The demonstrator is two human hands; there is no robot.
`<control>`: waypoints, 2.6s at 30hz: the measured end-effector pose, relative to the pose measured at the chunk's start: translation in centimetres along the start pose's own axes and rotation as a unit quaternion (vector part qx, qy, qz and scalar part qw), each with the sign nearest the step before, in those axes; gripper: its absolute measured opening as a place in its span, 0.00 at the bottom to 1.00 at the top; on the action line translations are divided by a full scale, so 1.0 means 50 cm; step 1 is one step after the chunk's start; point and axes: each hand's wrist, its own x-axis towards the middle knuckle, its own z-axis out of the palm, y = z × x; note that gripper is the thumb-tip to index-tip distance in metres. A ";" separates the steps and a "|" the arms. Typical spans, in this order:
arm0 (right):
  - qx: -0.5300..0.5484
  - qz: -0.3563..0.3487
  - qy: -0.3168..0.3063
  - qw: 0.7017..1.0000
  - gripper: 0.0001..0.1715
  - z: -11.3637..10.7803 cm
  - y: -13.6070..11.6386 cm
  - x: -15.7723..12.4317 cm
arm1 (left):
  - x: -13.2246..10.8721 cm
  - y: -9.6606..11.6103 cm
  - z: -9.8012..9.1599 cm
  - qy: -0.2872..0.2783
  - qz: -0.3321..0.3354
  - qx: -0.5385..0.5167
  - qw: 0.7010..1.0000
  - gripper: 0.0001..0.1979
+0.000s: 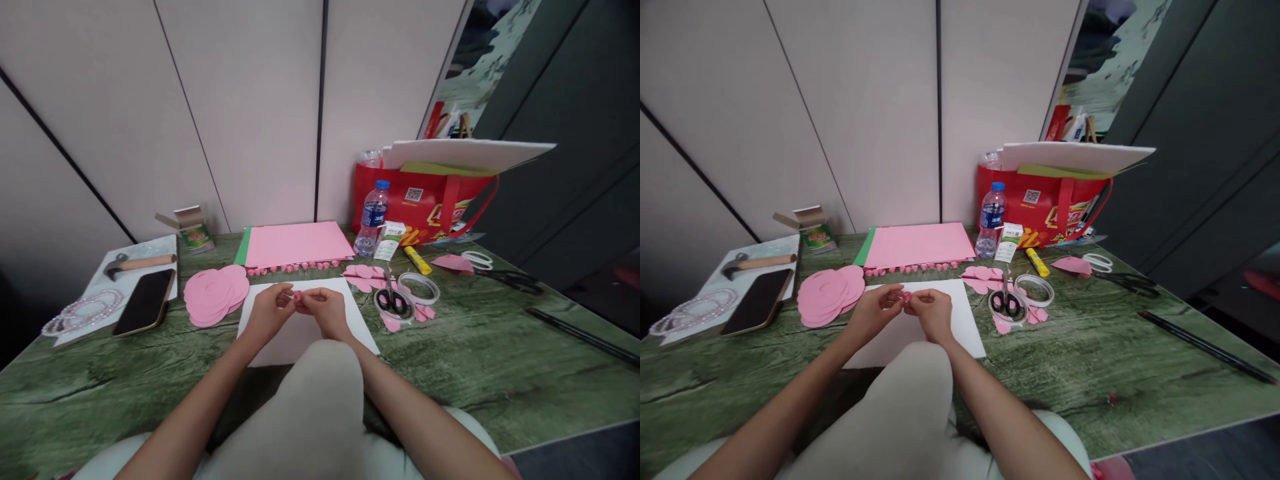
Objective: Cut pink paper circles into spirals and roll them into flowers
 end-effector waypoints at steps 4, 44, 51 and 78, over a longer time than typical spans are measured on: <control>-0.004 -0.004 0.003 1.000 0.06 0.003 0.001 -0.001 | 0.003 0.003 0.002 -0.012 -0.030 -0.042 0.999 0.09; -0.171 -0.098 -0.027 0.980 0.06 -0.005 -0.003 -0.006 | -0.005 0.016 0.006 -0.008 -0.050 -0.092 0.994 0.13; -0.227 -0.117 -0.004 0.967 0.07 -0.011 0.002 0.002 | -0.004 0.006 0.007 -0.021 -0.048 -0.084 0.995 0.14; -0.805 0.145 0.087 0.568 0.22 -0.188 -0.174 0.046 | 0.016 0.008 -0.031 0.023 -0.012 -0.014 1.000 0.14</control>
